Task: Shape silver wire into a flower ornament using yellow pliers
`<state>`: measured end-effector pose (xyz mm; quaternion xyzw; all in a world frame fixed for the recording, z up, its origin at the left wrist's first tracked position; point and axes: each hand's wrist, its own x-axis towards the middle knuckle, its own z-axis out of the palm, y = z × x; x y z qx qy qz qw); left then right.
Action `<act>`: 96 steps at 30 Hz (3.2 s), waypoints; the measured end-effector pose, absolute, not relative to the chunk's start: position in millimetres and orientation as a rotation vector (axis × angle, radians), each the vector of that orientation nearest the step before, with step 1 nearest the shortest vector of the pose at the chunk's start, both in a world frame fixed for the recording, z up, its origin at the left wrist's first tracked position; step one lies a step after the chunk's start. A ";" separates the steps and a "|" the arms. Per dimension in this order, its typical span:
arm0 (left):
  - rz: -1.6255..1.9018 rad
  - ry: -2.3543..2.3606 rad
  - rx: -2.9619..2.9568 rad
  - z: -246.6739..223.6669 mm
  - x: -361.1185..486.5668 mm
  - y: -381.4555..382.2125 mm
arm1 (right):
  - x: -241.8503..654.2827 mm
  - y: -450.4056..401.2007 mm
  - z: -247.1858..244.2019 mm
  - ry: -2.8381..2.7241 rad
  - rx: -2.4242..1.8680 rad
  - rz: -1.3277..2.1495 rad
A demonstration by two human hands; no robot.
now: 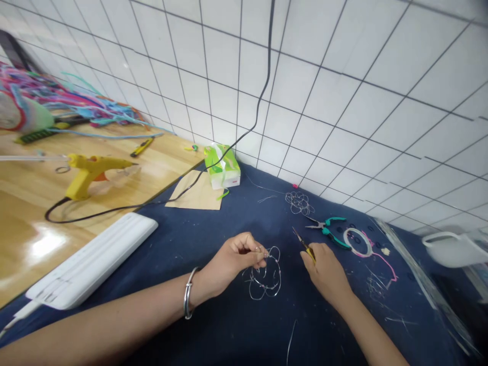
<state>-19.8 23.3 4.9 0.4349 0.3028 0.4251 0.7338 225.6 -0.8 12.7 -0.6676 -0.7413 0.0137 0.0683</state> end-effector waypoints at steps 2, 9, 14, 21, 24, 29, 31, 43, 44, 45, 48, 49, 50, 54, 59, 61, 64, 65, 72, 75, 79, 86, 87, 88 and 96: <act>0.951 0.706 0.948 2.7 -20.2 27.6 | 222.0 -6.9 23.9 -2.250 -1.936 0.165; 0.966 0.751 0.965 -6.0 -16.9 32.0 | 205.0 -33.1 39.6 -2.190 -1.555 0.906; 0.950 0.761 1.000 -6.8 -15.1 28.7 | 200.4 -36.6 33.2 -2.282 -1.616 0.817; 0.941 0.765 1.060 -7.2 -13.8 26.1 | 196.9 -39.8 30.6 -2.215 -1.612 0.837; 0.943 0.756 1.065 -7.9 -13.8 26.4 | 197.3 -39.8 27.4 -2.226 -1.583 0.832; 0.930 0.735 1.068 -7.8 -13.3 25.8 | 198.1 -40.8 21.6 -2.326 -1.578 0.627; 0.931 0.726 1.064 -7.7 -13.0 25.4 | 198.1 -41.4 20.7 -2.342 -1.578 0.569; 0.936 0.721 1.051 -10.0 -13.6 25.2 | 196.6 -42.0 26.7 -2.270 -1.585 0.719; 0.941 0.720 1.054 -10.3 -13.8 25.1 | 196.4 -41.7 27.1 -2.249 -1.588 0.752; 0.946 0.722 1.057 -10.4 -13.9 25.1 | 196.3 -41.4 27.5 -2.226 -1.595 0.785; 0.950 0.731 1.056 -10.4 -14.1 25.1 | 195.8 -40.6 27.9 -2.175 -1.616 0.860; 0.948 0.731 1.056 -10.3 -14.0 25.1 | 195.6 -40.5 27.8 -2.166 -1.622 0.870; 0.946 0.730 1.058 -10.2 -14.0 25.0 | 195.3 -40.4 27.6 -2.161 -1.625 0.877; 0.945 0.732 1.081 -9.6 -13.7 24.7 | 193.8 -40.0 28.3 -2.141 -1.633 0.907; 0.940 0.727 1.077 -9.6 -13.5 24.3 | 193.1 -40.0 30.4 -2.119 -1.630 0.931; 0.944 0.733 1.086 -9.7 -13.6 24.4 | 193.8 -40.0 30.5 -2.108 -1.619 0.940; 0.942 0.755 1.093 -9.8 -14.0 24.7 | 194.7 -40.0 29.9 -2.094 -1.610 0.935; 0.938 0.761 1.094 -9.8 -14.2 24.8 | 194.8 -40.0 29.5 -2.094 -1.610 0.929; 0.931 0.733 1.091 -9.2 -14.1 24.6 | 193.5 -40.0 26.2 -2.126 -1.636 0.889; 0.927 0.729 1.079 -9.4 -13.7 24.5 | 193.7 -39.7 24.9 -2.147 -1.637 0.877; 0.920 0.714 1.069 -10.4 -13.5 24.2 | 193.8 -38.3 23.1 -2.170 -1.659 0.846; 0.896 0.705 1.048 -8.6 -13.1 24.9 | 197.1 -39.2 16.7 -2.245 -1.619 0.667; 0.891 0.705 1.041 -8.5 -13.0 25.1 | 197.3 -39.7 16.0 -2.257 -1.608 0.624; 0.889 0.706 1.034 -8.7 -12.9 25.2 | 197.3 -40.2 15.5 -2.269 -1.596 0.581; 0.885 0.689 1.000 -12.2 -12.6 26.7 | 196.1 -43.5 13.0 -2.315 -1.539 0.345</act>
